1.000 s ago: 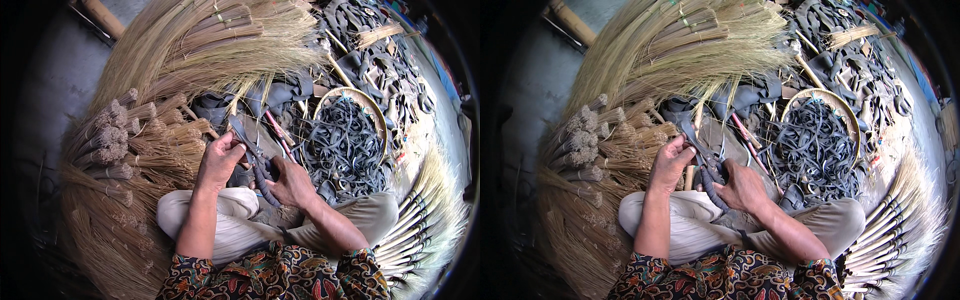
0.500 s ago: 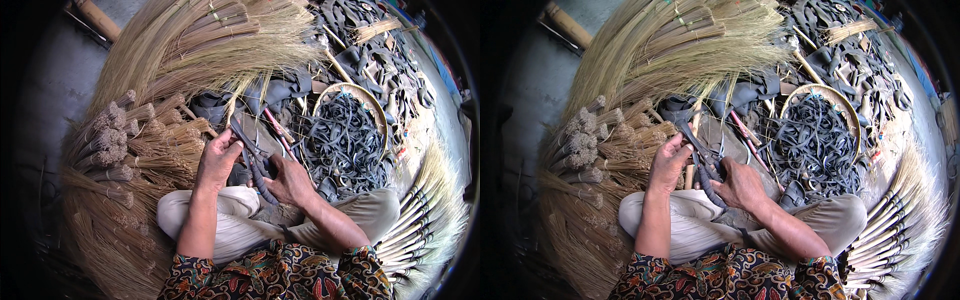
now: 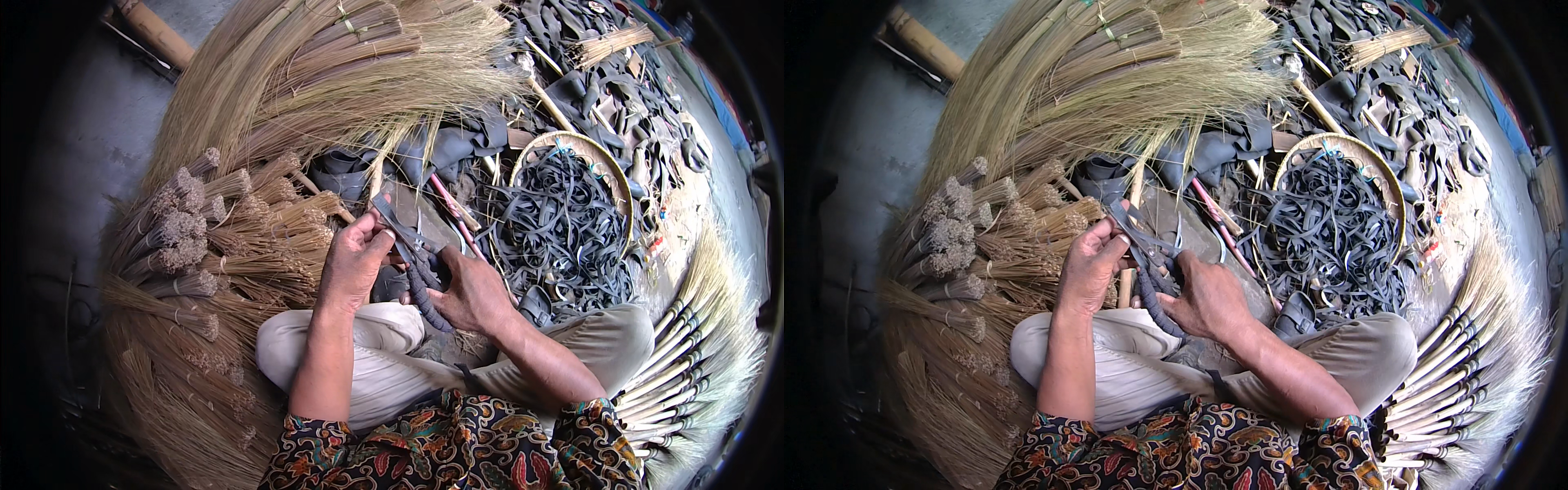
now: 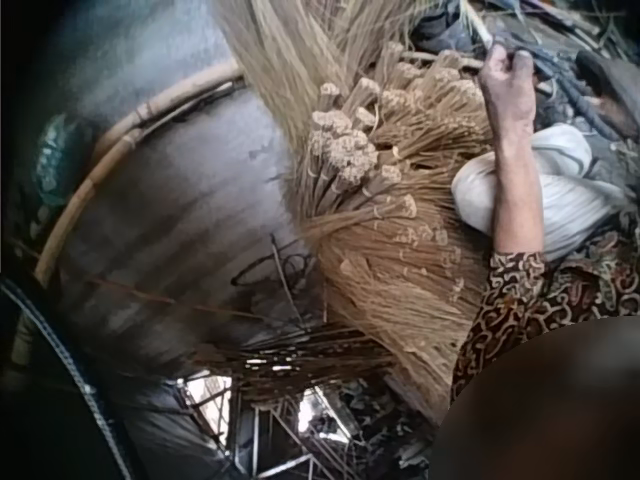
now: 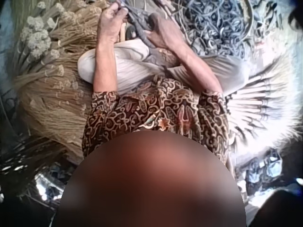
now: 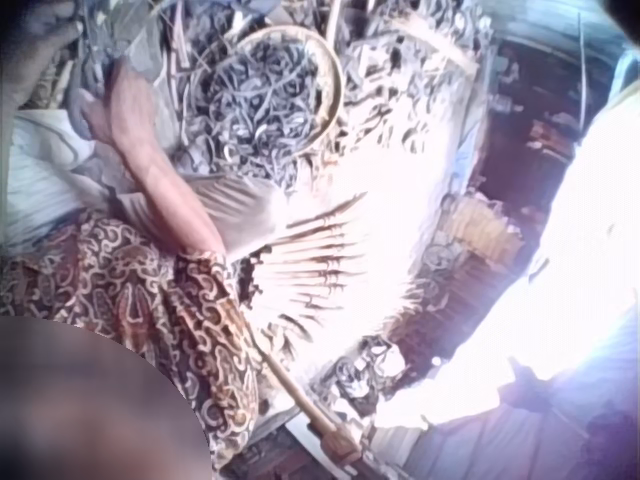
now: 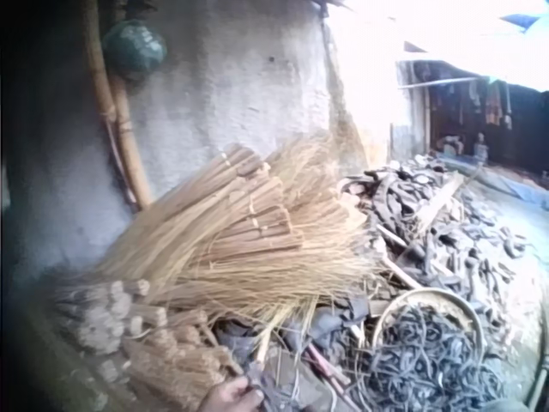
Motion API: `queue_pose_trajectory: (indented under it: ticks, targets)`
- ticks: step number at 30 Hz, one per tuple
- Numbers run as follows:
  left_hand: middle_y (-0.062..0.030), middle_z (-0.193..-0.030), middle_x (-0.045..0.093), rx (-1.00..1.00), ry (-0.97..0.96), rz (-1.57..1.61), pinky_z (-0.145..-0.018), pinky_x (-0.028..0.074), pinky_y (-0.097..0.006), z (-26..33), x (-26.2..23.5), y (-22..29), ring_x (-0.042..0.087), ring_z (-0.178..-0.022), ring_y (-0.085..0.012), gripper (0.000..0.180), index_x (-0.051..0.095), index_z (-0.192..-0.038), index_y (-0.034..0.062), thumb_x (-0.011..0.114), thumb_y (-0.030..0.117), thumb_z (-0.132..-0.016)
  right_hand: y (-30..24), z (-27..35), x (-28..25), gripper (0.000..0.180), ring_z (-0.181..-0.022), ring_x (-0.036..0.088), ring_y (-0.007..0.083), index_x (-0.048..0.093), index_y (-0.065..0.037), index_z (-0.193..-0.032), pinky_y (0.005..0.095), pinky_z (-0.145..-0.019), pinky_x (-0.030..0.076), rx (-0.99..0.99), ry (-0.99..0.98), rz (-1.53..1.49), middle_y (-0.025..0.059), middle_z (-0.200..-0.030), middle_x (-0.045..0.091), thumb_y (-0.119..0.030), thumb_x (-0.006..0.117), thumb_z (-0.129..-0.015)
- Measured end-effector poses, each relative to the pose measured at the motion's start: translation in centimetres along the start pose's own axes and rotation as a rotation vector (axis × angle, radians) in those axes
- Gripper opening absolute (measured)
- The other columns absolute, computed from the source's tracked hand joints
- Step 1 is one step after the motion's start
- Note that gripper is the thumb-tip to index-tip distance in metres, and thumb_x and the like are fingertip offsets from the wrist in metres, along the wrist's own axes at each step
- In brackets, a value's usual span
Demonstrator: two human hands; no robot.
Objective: The person sits on the floor surrounded by broom materials and uses shears to cut a black rubber sheet into narrow strips. They repeatedly position the sheet and cut along its length, accumulating cut strips in a nearby basket.
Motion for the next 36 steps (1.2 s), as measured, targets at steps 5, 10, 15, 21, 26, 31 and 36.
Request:
queue_pose_trajectory:
  ticks: [5,10,15,21,26,31,36]
  targets:
    - [-0.0036,-0.111,0.069,0.025,0.016,0.070,-0.074,0.062,-0.028,-0.6,-1.0,0.7,0.069,-0.090,-0.0087,0.051,0.049,-0.152,0.0000,0.060,0.009,-0.103,-0.2,0.2,-0.5,0.056,-0.081,0.072,0.0462,0.063,0.002,-0.101,0.0533,-0.072,0.055,0.029,-0.089,-0.017,0.0266,-0.077,0.069,-0.046,0.082,-0.081]
    - [-0.0043,-0.109,0.070,0.051,0.029,-0.037,-0.074,0.062,-0.028,-0.7,-1.6,0.3,0.068,-0.087,-0.0086,0.051,0.049,-0.152,-0.0006,0.059,0.008,-0.102,-0.7,0.0,-0.4,0.054,-0.080,0.071,0.0460,0.063,0.002,-0.102,0.0526,-0.072,0.055,-0.018,-0.055,0.024,0.0261,-0.077,0.070,-0.044,0.082,-0.081]
    - [-0.0043,-0.109,0.070,-0.003,-0.033,-0.079,-0.075,0.061,-0.028,-0.2,-0.8,-0.3,0.069,-0.087,-0.0089,0.051,0.050,-0.151,-0.0013,0.059,0.008,-0.102,-0.2,-0.1,-0.3,0.054,-0.079,0.072,0.0452,0.064,0.002,-0.102,0.0526,-0.072,0.056,-0.024,-0.005,0.022,0.0254,-0.077,0.070,-0.045,0.082,-0.081]
    - [-0.0048,-0.108,0.071,0.045,0.028,0.060,-0.077,0.061,-0.029,-0.7,-1.3,0.3,0.070,-0.088,-0.0103,0.050,0.050,-0.151,-0.0022,0.061,0.012,-0.104,-0.3,0.0,-0.4,0.056,-0.078,0.072,0.0456,0.064,0.002,-0.101,0.0524,-0.073,0.056,0.012,-0.095,-0.036,0.0255,-0.077,0.070,-0.047,0.082,-0.081]
    - [-0.0049,-0.114,0.070,0.027,-0.002,-0.039,-0.079,0.060,-0.030,-0.6,-1.4,-0.2,0.068,-0.094,-0.0094,0.052,0.048,-0.151,-0.0033,0.062,0.010,-0.103,-0.7,-0.2,-0.4,0.057,-0.079,0.072,0.0462,0.064,0.003,-0.102,0.0527,-0.073,0.056,-0.024,-0.042,0.031,0.0261,-0.076,0.070,-0.047,0.082,-0.081]
    - [-0.0042,-0.115,0.070,0.035,-0.044,-0.046,-0.079,0.060,-0.029,-0.6,-1.0,-0.5,0.068,-0.094,-0.0092,0.053,0.047,-0.152,-0.0026,0.062,0.010,-0.103,-0.2,-0.2,-0.3,0.056,-0.080,0.072,0.0462,0.063,0.002,-0.103,0.0527,-0.073,0.056,-0.012,-0.036,0.012,0.0260,-0.076,0.070,-0.046,0.082,-0.082]
    - [-0.0048,-0.114,0.070,0.049,0.007,0.057,-0.076,0.061,-0.030,-0.8,-1.6,0.2,0.070,-0.092,-0.0110,0.051,0.048,-0.152,-0.0016,0.061,0.010,-0.103,-0.3,-0.1,-0.3,0.056,-0.079,0.072,0.0458,0.063,0.002,-0.104,0.0528,-0.073,0.056,-0.009,-0.103,0.015,0.0255,-0.076,0.071,-0.046,0.082,-0.082]
Point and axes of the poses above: each hand's wrist, its own z-axis away from the middle knuckle, its own x-axis out of the palm, y = z × x, the point moved 2 cm from there along -z, towards the middle knuckle
